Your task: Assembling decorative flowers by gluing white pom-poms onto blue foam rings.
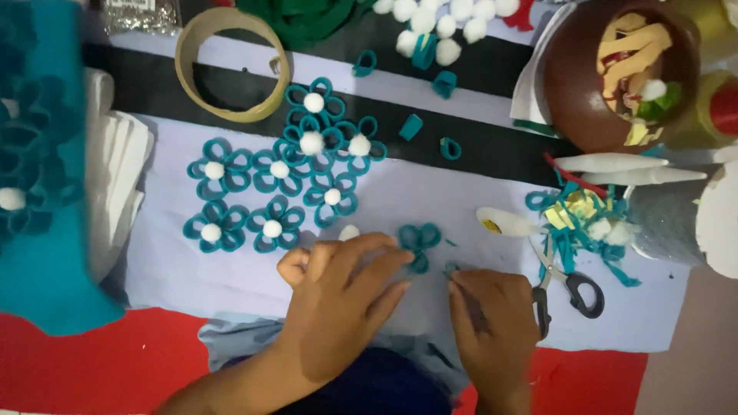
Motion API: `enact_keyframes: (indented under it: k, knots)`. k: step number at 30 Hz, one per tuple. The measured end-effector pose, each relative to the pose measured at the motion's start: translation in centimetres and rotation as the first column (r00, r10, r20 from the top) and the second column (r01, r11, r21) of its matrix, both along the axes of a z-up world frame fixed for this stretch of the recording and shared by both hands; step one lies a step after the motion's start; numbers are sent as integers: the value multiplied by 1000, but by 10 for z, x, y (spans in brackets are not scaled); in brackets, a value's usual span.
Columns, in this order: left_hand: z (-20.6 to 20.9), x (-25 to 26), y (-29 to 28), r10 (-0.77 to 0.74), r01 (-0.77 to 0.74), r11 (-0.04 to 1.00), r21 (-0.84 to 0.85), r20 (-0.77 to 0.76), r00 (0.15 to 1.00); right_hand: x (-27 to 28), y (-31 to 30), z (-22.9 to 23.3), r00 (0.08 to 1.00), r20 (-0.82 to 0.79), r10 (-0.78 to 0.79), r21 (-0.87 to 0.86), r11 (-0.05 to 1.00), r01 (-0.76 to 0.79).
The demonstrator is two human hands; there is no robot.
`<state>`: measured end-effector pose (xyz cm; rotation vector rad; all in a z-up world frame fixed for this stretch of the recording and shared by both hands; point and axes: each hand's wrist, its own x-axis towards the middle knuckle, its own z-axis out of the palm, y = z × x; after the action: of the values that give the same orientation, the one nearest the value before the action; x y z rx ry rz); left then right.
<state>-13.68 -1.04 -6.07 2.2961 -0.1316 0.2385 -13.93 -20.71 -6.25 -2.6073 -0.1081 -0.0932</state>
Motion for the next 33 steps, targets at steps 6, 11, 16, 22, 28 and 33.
enact_keyframes:
  k: [6, 11, 16, 22, 28, 33]
  knots:
    - [-13, 8, -8, -183, 162, 945, 284, 48, 982, 9, 2, -9, 993, 48, 106, -84, 991, -102]
    - [-7, 11, -13, -30, 11, 925, 379, 45, 999, 15, 1, -9, 985, 58, 161, -99, 983, -155]
    - [-11, 11, -13, -44, 34, 908, 418, 15, 999, 17, -2, -11, 981, 29, 194, -93, 977, -191]
    - [-11, 12, -13, -53, 40, 891, 452, 17, 998, 20, 3, -9, 975, 33, 220, -122, 969, -215]
    - [-8, 13, -11, -34, 24, 899, 438, 14, 999, 24, 3, -11, 968, 24, 250, -98, 964, -247]
    - [-3, 12, -10, 14, -17, 923, 385, 9, 1000, 22, -1, -14, 961, 41, 272, -129, 956, -265]
